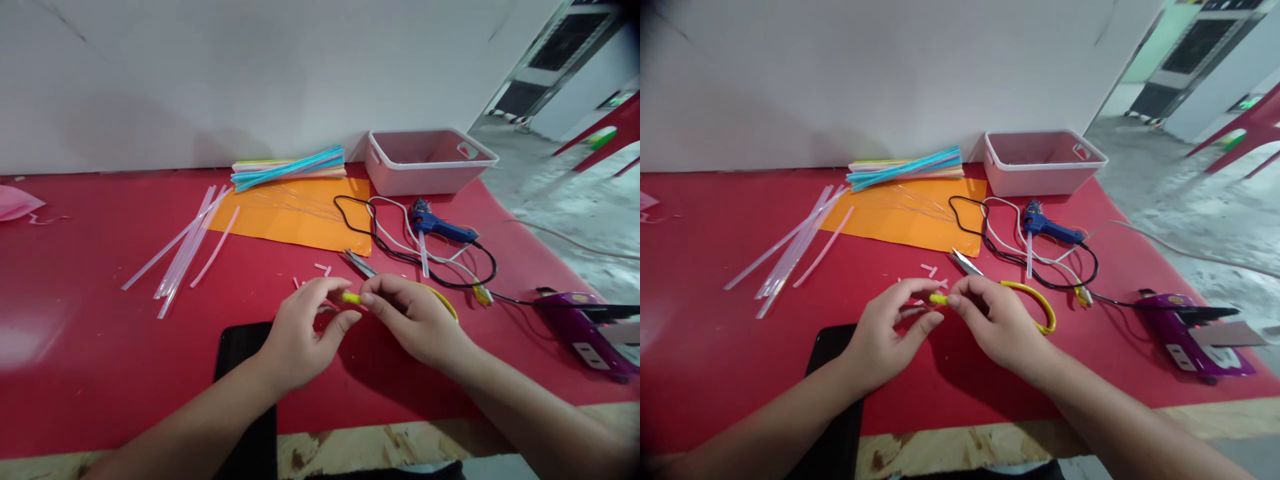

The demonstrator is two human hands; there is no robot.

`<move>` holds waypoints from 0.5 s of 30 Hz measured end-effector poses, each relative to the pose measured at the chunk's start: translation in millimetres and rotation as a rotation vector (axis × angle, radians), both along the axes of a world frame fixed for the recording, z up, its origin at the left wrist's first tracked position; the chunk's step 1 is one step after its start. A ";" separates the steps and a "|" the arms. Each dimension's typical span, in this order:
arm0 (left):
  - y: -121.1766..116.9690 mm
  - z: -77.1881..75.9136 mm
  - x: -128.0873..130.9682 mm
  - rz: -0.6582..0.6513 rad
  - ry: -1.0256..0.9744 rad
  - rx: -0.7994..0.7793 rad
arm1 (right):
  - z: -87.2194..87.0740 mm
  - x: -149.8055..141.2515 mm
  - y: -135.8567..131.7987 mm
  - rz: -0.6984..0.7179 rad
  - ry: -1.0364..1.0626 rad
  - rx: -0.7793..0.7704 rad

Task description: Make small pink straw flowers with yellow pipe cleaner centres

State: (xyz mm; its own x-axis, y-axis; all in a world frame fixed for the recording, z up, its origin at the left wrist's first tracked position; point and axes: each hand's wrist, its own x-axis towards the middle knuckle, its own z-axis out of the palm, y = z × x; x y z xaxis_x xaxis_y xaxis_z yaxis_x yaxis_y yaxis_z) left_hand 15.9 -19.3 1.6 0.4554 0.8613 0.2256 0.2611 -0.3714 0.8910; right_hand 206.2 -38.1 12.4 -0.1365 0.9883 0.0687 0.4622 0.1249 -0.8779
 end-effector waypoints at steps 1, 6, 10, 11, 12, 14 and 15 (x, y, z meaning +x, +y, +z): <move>0.4 0.6 0.6 0.001 -0.016 -0.122 | -1.8 -0.3 -1.3 -0.024 -0.100 0.164; 3.0 2.6 2.3 -0.080 -0.079 -0.394 | -8.7 0.1 -4.8 0.105 -0.320 0.552; 3.4 0.0 2.2 -0.073 -0.095 -0.376 | -9.8 0.0 -4.8 0.125 -0.397 0.613; 3.2 -0.8 2.1 -0.072 -0.094 -0.358 | -9.6 -0.2 -5.0 0.113 -0.409 0.637; 2.9 -1.4 1.9 -0.073 -0.087 -0.335 | -9.4 -0.6 -5.5 0.101 -0.416 0.655; 2.4 -1.3 1.2 -0.073 -0.061 -0.276 | -8.9 -1.7 -7.1 0.086 -0.407 0.660; 2.1 -0.7 0.7 -0.071 -0.042 -0.242 | -8.5 -2.4 -8.1 0.086 -0.392 0.646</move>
State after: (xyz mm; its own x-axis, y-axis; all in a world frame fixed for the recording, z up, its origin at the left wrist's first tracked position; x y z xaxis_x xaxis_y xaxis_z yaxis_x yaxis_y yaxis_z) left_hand 16.6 -17.2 0.9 0.5110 0.8588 0.0370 0.2033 -0.1625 0.9655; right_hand 203.8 -46.2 3.9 -0.3447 0.7529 0.5606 0.6906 0.6079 -0.3918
